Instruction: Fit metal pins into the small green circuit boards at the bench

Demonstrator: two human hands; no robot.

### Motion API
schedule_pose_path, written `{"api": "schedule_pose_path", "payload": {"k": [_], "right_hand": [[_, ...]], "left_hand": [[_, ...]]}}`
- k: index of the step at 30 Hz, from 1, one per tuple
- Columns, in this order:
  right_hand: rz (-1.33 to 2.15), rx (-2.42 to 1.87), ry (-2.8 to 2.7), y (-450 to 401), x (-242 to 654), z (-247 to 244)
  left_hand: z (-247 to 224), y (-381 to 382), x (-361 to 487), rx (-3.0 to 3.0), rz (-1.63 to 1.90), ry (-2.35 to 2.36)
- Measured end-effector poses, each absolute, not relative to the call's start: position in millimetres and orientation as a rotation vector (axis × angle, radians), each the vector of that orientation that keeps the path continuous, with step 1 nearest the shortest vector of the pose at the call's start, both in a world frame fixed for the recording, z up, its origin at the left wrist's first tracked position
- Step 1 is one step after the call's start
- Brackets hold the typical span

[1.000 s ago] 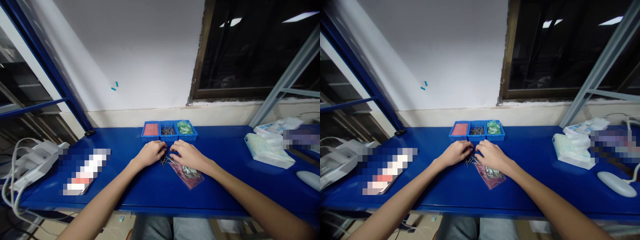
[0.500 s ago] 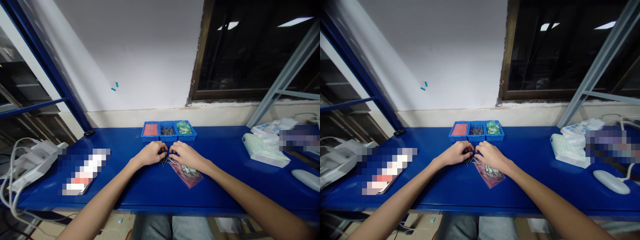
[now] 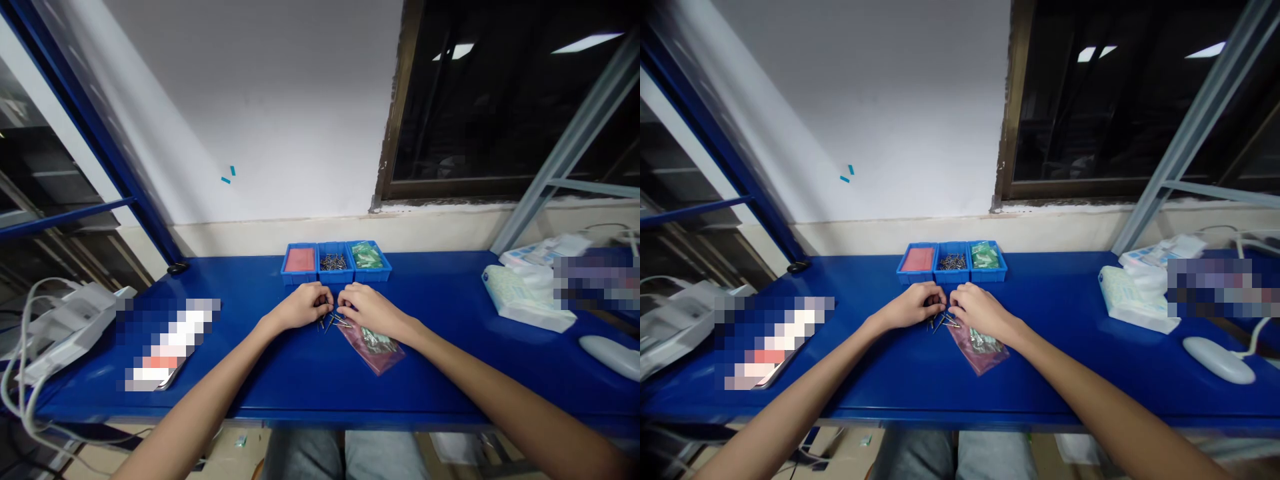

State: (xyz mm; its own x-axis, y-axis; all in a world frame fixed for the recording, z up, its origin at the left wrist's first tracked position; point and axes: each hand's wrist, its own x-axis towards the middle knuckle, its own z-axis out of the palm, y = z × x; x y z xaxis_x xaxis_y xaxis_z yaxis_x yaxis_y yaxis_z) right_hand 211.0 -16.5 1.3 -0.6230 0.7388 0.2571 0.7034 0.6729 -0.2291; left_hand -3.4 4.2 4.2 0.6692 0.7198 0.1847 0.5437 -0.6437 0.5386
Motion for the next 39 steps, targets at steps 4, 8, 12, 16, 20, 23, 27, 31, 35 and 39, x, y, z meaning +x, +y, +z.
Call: {"api": "schedule_pose_path", "payload": {"k": [4,8,12,16,20,23,27,31,35,39], "right_hand": [[0.135,-1.134,-2.554,-17,210,1],[0.139,-1.147,-2.549,-20,210,4],[0.153,-1.155,-2.545,-22,209,7],[0.140,-1.158,-2.531,-22,209,8],[0.133,-1.151,-2.516,-22,209,7],[0.121,-1.138,-2.509,-21,209,6],[0.127,-1.139,-2.483,-22,208,5],[0.196,-1.151,-2.403,-23,206,4],[0.274,-1.134,-2.324,-23,202,4],[0.443,-1.093,-2.149,-27,196,6]], "left_hand": [[3,6,-2,2.351,0.567,1.006],[0,8,-3,2.229,0.561,1.003],[1,8,-5,2.176,0.566,1.037],[2,8,-5,2.157,0.627,1.008],[1,8,-4,2.137,0.716,1.016],[1,7,-3,2.124,0.795,1.002],[4,5,0,2.064,0.886,0.976],[6,4,2,1.953,0.954,0.920],[6,2,5,1.816,1.049,0.893],[7,0,7,1.760,1.180,0.878]]}}
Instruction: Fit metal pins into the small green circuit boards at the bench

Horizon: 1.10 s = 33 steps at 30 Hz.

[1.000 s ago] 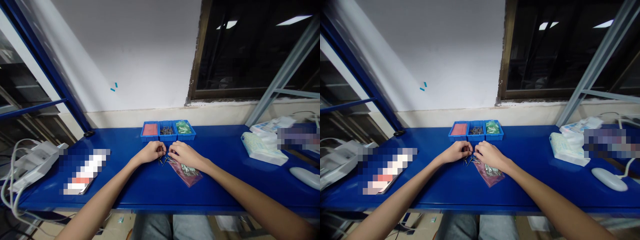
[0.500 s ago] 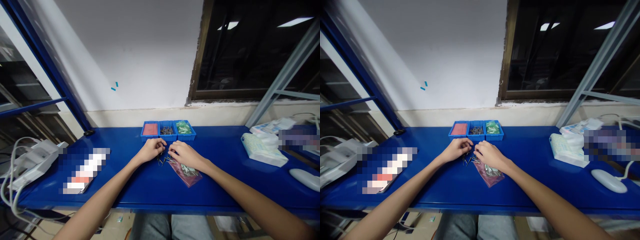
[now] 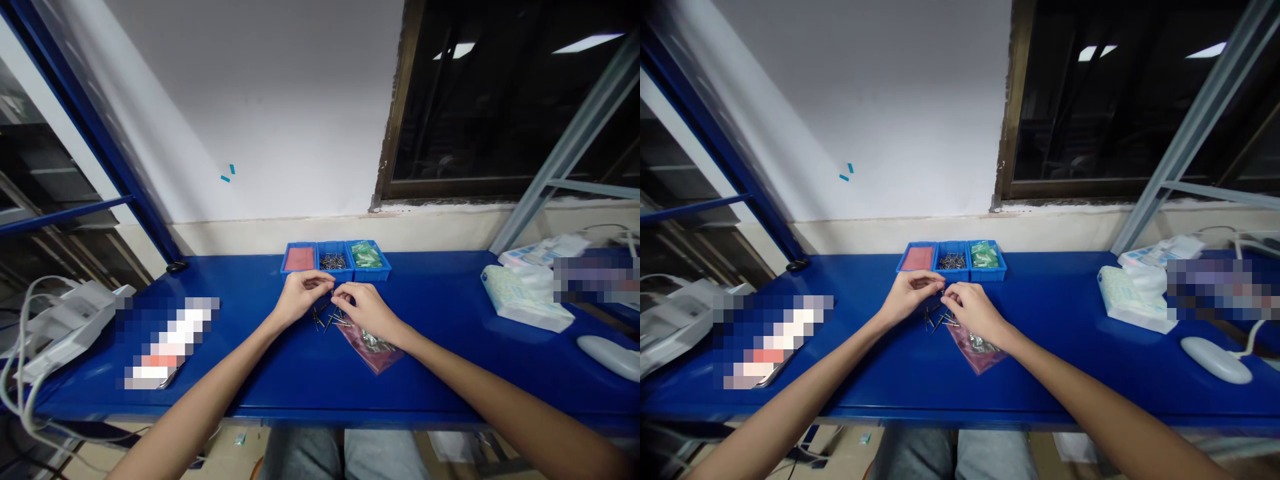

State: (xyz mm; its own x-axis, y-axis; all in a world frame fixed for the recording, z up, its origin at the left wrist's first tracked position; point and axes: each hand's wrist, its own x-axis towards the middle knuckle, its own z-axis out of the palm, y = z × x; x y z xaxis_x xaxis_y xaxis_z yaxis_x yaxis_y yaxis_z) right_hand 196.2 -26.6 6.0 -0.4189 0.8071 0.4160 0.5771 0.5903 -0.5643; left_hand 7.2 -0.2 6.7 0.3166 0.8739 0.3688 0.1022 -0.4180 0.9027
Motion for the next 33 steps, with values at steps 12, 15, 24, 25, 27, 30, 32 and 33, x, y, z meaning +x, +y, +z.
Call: {"api": "schedule_pose_path", "payload": {"k": [12,15,24,25,27,30,32,33], "right_hand": [[0.635,-1.102,-1.900,-21.5,197.5,6.0],[0.652,-1.099,-1.881,-19.4,198.6,4.7],[0.716,-1.060,-1.901,-24.3,196.0,5.7],[0.718,-1.047,-1.900,-23.7,196.1,5.6],[0.695,-1.033,-1.886,-22.0,196.9,5.5],[0.643,-1.051,-1.858,-19.9,198.9,5.6],[0.655,-1.057,-1.853,-19.8,199.7,5.7],[0.678,-1.051,-1.855,-20.0,199.8,5.7]], "left_hand": [[9.2,-3.7,5.2,2.287,1.283,1.020],[7.0,-3.9,4.0,2.480,1.191,0.927],[5.6,-5.8,1.7,2.590,1.080,0.895],[5.4,-5.8,1.7,2.592,1.091,0.897],[5.0,-5.9,2.1,2.595,1.113,0.901],[5.6,-6.9,3.5,2.576,1.150,0.919],[7.1,-8.2,4.7,2.546,1.159,0.925],[8.0,-8.8,5.3,2.530,1.158,0.923]]}}
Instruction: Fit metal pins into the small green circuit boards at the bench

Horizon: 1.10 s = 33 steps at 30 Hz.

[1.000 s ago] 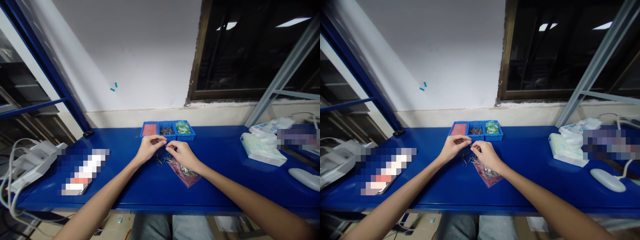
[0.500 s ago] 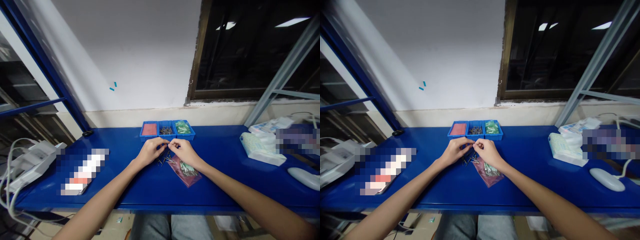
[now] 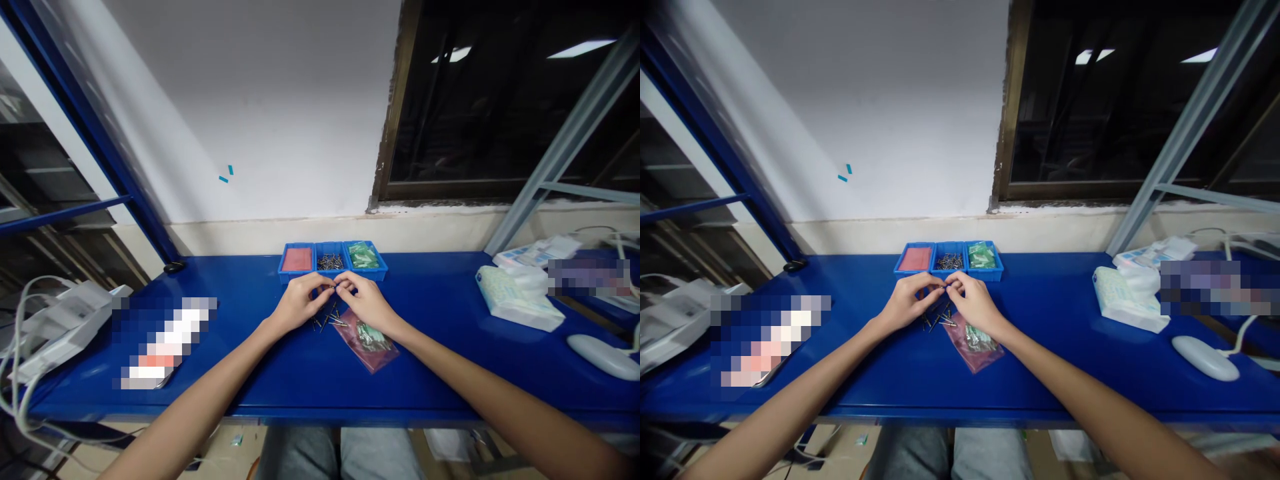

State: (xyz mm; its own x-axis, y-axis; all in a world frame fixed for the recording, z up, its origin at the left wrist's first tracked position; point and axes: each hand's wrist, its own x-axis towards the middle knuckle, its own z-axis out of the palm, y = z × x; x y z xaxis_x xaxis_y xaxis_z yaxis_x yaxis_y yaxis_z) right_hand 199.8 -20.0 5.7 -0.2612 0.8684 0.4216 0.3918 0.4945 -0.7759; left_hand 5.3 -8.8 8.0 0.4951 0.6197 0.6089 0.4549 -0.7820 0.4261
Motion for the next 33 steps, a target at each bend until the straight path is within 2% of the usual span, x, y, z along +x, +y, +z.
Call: {"api": "schedule_pose_path", "payload": {"k": [9,16,24,33], "right_hand": [[0.787,-0.998,-1.923,-19,199,4],[0.766,-1.096,-1.910,-19,199,3],[0.774,-1.136,-1.937,-22,197,8],[0.726,-1.035,-1.891,-16,204,10]], "left_hand": [[6,-7,7,2.416,1.196,0.901],[3,-4,5,2.611,1.216,0.760],[-2,0,0,2.677,1.122,0.815],[2,-2,3,2.600,1.191,0.799]]}}
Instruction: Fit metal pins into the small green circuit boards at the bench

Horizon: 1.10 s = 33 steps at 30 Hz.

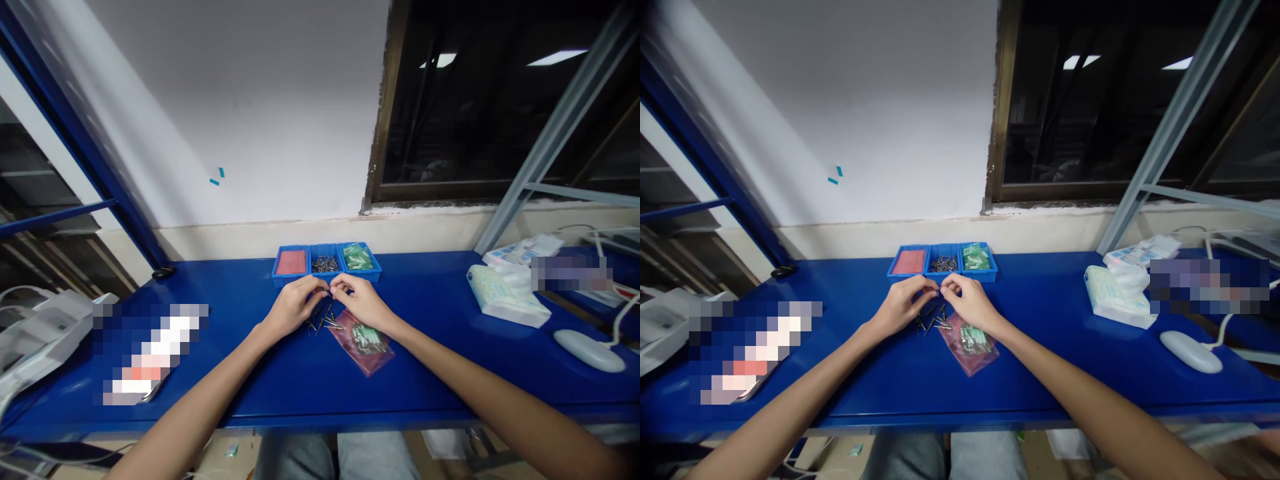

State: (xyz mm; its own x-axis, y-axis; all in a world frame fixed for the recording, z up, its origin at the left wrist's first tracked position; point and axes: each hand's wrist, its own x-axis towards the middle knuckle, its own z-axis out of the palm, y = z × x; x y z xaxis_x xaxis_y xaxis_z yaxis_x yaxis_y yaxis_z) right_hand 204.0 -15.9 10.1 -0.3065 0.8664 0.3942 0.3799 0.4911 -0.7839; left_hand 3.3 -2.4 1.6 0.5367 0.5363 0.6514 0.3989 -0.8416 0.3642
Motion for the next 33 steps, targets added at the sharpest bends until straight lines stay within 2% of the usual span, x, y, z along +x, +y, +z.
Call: {"api": "schedule_pose_path", "payload": {"k": [15,19,26,33], "right_hand": [[0.817,-0.968,-1.905,-22,200,9],[0.674,-0.978,-1.930,-20,202,10],[0.334,-1.009,-2.039,-21,205,12],[0.093,-0.993,-2.195,-29,204,14]], "left_hand": [[7,-4,8,2.251,1.246,0.804],[7,-4,8,2.273,1.282,0.877],[5,-7,4,2.656,1.268,0.874],[3,-6,1,2.711,1.223,0.857]]}}
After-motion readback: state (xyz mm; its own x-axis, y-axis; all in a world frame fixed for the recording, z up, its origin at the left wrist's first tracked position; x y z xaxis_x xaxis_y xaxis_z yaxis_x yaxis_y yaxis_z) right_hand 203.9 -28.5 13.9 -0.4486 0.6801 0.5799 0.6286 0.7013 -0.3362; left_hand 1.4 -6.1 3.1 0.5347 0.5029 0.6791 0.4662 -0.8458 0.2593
